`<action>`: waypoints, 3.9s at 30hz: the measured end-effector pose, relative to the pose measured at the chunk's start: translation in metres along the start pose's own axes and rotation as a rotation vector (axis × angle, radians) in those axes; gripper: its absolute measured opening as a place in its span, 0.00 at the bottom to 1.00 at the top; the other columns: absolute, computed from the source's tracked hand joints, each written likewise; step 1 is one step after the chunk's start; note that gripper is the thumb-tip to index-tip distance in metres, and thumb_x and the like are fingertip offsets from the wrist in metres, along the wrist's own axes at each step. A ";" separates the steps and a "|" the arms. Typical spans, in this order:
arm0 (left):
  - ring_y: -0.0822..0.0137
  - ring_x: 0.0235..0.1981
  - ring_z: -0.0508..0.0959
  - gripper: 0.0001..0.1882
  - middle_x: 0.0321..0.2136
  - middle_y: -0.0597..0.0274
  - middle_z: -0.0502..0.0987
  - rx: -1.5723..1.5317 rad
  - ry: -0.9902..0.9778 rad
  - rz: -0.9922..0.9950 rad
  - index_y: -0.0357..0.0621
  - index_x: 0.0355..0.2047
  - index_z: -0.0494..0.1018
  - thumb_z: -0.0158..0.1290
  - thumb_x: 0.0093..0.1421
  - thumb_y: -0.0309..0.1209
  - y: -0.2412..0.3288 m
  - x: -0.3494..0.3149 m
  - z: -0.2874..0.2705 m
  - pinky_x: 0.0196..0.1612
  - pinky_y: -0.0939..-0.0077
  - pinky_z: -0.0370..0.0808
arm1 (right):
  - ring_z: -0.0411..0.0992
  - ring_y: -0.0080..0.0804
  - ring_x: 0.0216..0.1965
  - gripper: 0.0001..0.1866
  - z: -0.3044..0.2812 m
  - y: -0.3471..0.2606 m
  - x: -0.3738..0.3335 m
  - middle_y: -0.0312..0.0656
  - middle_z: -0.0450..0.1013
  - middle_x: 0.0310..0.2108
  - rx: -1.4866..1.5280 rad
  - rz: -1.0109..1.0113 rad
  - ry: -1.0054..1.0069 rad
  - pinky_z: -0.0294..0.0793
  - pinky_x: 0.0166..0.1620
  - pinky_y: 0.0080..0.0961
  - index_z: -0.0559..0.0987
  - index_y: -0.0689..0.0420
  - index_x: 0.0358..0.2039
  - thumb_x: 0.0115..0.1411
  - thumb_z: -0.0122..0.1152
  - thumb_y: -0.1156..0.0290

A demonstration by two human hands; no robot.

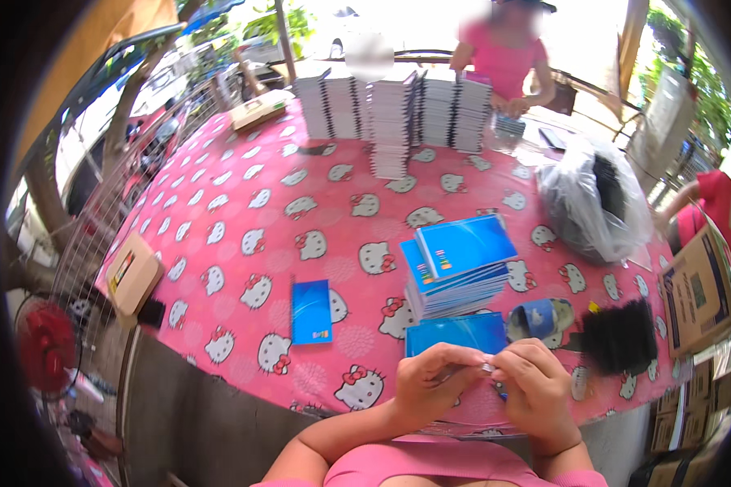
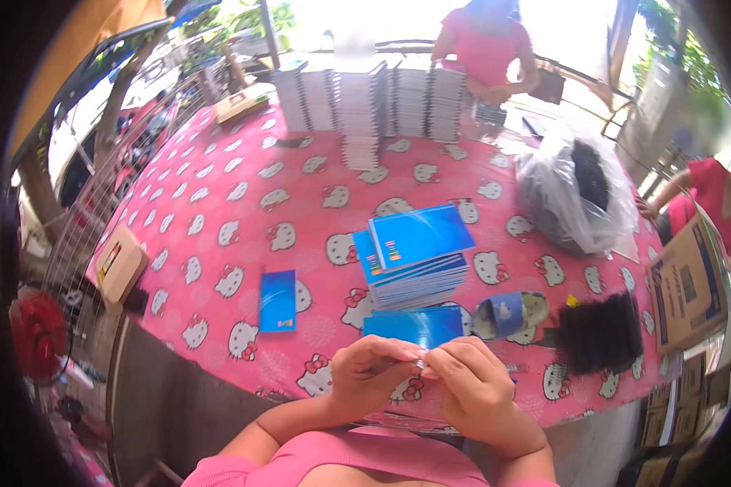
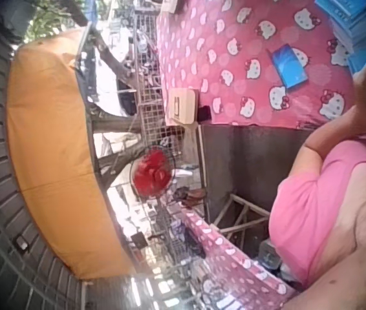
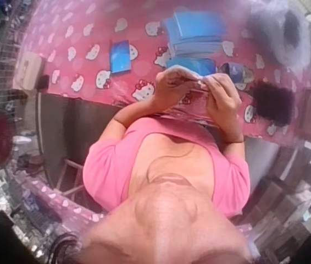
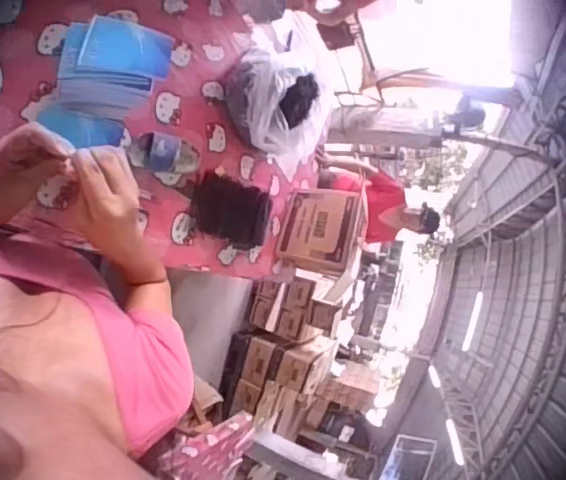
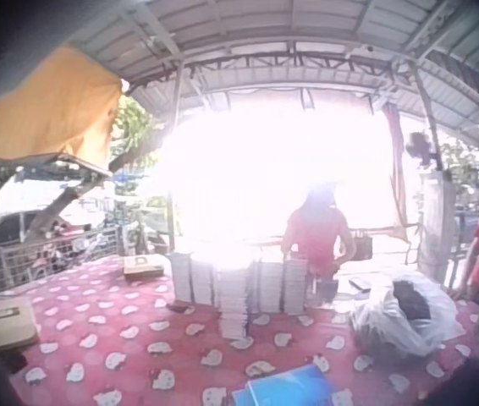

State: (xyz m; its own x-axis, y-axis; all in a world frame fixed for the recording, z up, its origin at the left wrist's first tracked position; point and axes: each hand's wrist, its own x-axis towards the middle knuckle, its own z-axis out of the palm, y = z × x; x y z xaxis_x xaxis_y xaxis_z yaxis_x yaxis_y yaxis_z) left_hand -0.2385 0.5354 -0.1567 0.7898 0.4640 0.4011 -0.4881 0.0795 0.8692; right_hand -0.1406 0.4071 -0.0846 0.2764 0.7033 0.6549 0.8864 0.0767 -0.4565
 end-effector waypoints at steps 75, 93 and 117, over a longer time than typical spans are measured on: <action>0.72 0.31 0.73 0.10 0.26 0.77 0.79 1.019 -0.074 0.308 0.54 0.26 0.79 0.66 0.46 0.41 0.002 0.038 -0.001 0.53 0.57 0.51 | 0.71 0.25 0.24 0.07 -0.016 0.058 -0.032 0.39 0.74 0.27 0.101 0.451 0.139 0.69 0.28 0.22 0.82 0.58 0.30 0.51 0.68 0.71; 0.73 0.28 0.72 0.10 0.24 0.77 0.78 1.013 -0.067 0.354 0.54 0.25 0.79 0.66 0.46 0.41 0.000 0.041 0.003 0.51 0.62 0.52 | 0.72 0.24 0.27 0.07 -0.024 0.050 -0.026 0.40 0.73 0.28 0.303 0.503 -0.154 0.69 0.30 0.20 0.81 0.60 0.35 0.56 0.63 0.73; 0.72 0.29 0.72 0.09 0.25 0.76 0.79 1.006 -0.057 0.331 0.54 0.27 0.77 0.66 0.46 0.35 -0.002 0.038 0.001 0.48 0.65 0.54 | 0.73 0.38 0.29 0.09 -0.001 0.033 -0.021 0.39 0.71 0.28 -0.176 0.263 0.020 0.72 0.28 0.32 0.77 0.54 0.31 0.53 0.64 0.65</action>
State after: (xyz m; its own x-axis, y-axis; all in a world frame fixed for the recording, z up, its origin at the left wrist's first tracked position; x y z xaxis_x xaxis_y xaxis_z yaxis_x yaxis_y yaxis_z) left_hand -0.2071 0.5516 -0.1426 0.7027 0.2847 0.6521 -0.1710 -0.8221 0.5431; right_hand -0.1165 0.3944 -0.1123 0.5106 0.6689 0.5403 0.8335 -0.2307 -0.5020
